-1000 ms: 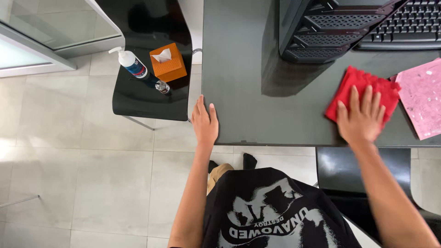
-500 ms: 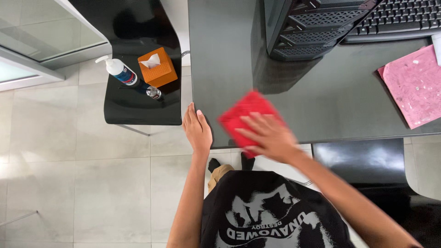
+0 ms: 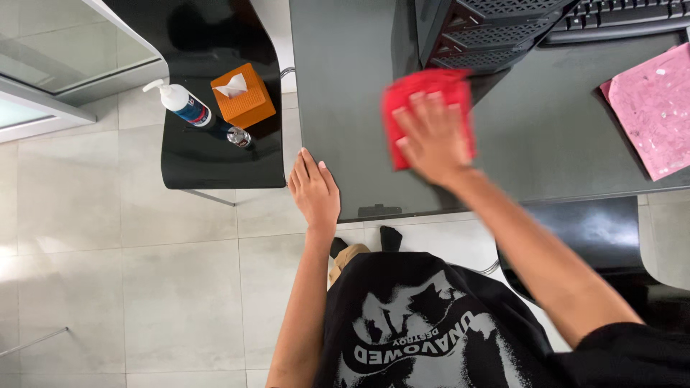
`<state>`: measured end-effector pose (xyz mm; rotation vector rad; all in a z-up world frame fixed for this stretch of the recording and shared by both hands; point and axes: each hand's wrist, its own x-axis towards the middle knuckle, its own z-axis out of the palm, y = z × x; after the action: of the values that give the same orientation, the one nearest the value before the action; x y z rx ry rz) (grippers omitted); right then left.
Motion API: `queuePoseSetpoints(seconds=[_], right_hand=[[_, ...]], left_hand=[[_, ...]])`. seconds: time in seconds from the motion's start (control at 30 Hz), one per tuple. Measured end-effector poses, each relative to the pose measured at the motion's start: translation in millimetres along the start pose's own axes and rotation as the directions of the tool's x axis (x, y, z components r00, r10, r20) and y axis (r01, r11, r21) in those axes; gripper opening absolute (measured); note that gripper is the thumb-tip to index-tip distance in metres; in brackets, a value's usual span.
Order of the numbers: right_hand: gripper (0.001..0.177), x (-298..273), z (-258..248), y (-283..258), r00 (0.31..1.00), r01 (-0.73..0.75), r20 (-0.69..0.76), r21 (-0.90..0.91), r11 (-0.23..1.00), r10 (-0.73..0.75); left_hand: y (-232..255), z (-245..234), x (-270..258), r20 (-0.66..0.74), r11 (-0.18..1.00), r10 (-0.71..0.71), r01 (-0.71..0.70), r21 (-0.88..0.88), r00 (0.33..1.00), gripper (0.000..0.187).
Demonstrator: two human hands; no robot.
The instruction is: The person wipes a glass desk surface with a red cloth, rearranges a tissue box and a bottle of sanitizer, and continues wiping the desk around a computer tower, monitor, and keyboard.
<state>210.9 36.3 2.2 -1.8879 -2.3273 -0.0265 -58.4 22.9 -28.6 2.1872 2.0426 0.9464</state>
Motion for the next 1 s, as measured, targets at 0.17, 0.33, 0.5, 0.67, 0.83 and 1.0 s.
queuePoseSetpoints(seconds=[0.17, 0.33, 0.5, 0.67, 0.83, 1.0], right_hand=[[0.060, -2.6, -16.9, -50.4, 0.980, 0.167, 0.093, 0.085, 0.982, -0.175], [0.062, -60.2, -46.7, -7.9, 0.986, 0.144, 0.070, 0.105, 0.984, -0.152], [0.084, -128.8, -67.3, 89.8, 0.941, -0.339, 0.018, 0.053, 0.939, 0.339], [0.079, -96.9, -22.8, 120.7, 0.878, -0.474, -0.099, -0.048, 0.879, 0.468], [0.086, 7.6, 10.1, 3.4, 0.930, -0.326, -0.151, 0.089, 0.941, 0.336], [0.072, 53.8, 5.5, -158.0, 0.999, 0.042, 0.010, -0.067, 0.997, -0.041]], left_hand=[[0.9, -1.3, -0.7, 0.008, 0.997, 0.021, -0.022, 0.075, 1.000, 0.044], [-0.1, -0.7, 0.1, -0.012, 0.997, 0.022, -0.021, 0.073, 1.000, 0.044], [-3.0, 1.4, -1.0, 0.018, 1.000, -0.003, 0.003, 0.031, 1.000, 0.045], [-3.9, -5.9, 1.0, 0.045, 0.933, -0.177, 0.182, -0.310, 0.983, 0.047], [-21.4, 3.7, 11.6, 0.292, 0.488, -0.441, 0.500, -0.716, 0.849, 0.045], [-50.1, 16.5, 11.1, 0.457, 0.251, -0.427, 0.587, -0.769, 0.781, 0.046]])
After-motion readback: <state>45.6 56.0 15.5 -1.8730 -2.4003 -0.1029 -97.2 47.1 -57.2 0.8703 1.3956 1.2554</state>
